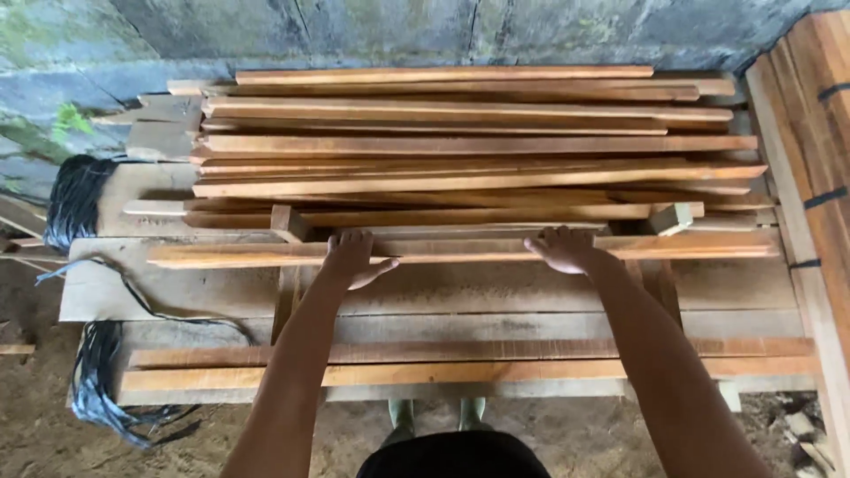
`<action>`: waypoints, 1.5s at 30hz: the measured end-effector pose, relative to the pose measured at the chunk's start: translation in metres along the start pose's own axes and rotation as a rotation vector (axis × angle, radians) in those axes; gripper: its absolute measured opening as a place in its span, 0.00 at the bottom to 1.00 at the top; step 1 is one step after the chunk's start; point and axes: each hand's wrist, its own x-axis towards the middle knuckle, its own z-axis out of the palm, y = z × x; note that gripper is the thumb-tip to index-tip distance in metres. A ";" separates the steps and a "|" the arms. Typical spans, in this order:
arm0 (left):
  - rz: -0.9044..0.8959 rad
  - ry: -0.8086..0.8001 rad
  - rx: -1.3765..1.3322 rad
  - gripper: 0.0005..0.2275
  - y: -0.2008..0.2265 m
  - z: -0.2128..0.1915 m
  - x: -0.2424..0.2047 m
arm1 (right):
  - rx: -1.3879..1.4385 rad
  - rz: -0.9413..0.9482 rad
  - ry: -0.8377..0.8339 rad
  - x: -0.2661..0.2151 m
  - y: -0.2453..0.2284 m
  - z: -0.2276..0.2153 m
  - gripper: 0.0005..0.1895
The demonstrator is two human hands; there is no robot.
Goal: Organizing and securing long wooden strips into a bundle using a plastic strap and a manual tool.
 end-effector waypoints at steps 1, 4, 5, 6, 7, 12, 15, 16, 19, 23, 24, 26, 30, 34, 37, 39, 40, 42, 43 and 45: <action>-0.002 -0.006 -0.003 0.39 -0.004 0.002 0.006 | -0.001 -0.001 -0.006 -0.001 0.000 -0.005 0.48; 0.000 -0.061 -0.012 0.35 -0.004 0.008 0.003 | -0.023 -0.004 -0.031 -0.010 -0.001 -0.003 0.44; -0.010 -0.088 -0.016 0.31 0.003 -0.004 -0.002 | -0.016 -0.008 -0.019 -0.010 0.000 -0.008 0.44; -0.020 -0.116 -0.020 0.28 0.010 -0.016 -0.008 | -0.008 -0.012 -0.007 -0.011 0.001 -0.012 0.44; -0.020 -0.120 -0.020 0.28 0.002 -0.007 0.000 | -0.007 -0.013 -0.011 -0.017 -0.004 -0.017 0.44; -0.030 -0.132 -0.043 0.26 -0.004 0.012 0.017 | -0.013 -0.007 -0.038 -0.039 -0.019 -0.033 0.44; -0.012 -0.114 -0.011 0.27 -0.011 0.012 0.024 | 0.038 -0.025 -0.015 -0.022 -0.006 -0.022 0.46; -0.008 -0.123 -0.013 0.27 -0.006 0.014 0.012 | 0.040 -0.021 -0.023 -0.032 -0.008 -0.017 0.46; -0.003 -0.132 -0.003 0.27 -0.005 -0.002 0.012 | 0.024 -0.013 -0.051 -0.033 -0.013 -0.032 0.45; 0.001 -0.082 -0.012 0.25 -0.015 0.025 0.026 | 0.065 -0.028 -0.046 -0.032 -0.006 -0.025 0.44; 0.001 -0.070 -0.014 0.24 -0.019 0.028 0.031 | 0.092 -0.013 -0.036 -0.033 -0.010 -0.030 0.45; -0.007 -0.064 -0.024 0.26 -0.022 0.026 0.037 | 0.083 -0.026 -0.016 -0.030 -0.013 -0.031 0.42; -0.005 -0.071 -0.019 0.29 -0.020 0.028 0.032 | 0.008 -0.012 0.008 -0.027 -0.006 -0.021 0.40; -0.011 -0.036 0.005 0.29 -0.022 0.026 0.035 | -0.039 -0.009 0.090 -0.021 -0.011 -0.020 0.40; -0.055 -0.042 0.002 0.29 -0.018 0.039 0.032 | -0.024 -0.029 0.066 -0.053 -0.031 -0.026 0.38; 0.000 0.055 -0.085 0.28 -0.028 0.053 0.044 | 0.109 0.013 0.097 -0.059 -0.030 -0.025 0.44; 0.001 0.056 -0.086 0.28 -0.027 0.051 0.045 | 0.108 0.015 0.098 -0.055 -0.027 -0.026 0.44; -0.019 0.064 -0.023 0.27 -0.026 0.056 0.037 | 0.118 0.014 0.094 -0.054 -0.023 -0.015 0.49; -0.017 0.062 -0.022 0.27 -0.026 0.060 0.031 | 0.120 0.015 0.093 -0.057 -0.023 -0.013 0.49; -0.016 0.076 -0.025 0.26 -0.024 0.066 0.021 | 0.116 0.008 0.082 -0.062 -0.019 -0.011 0.47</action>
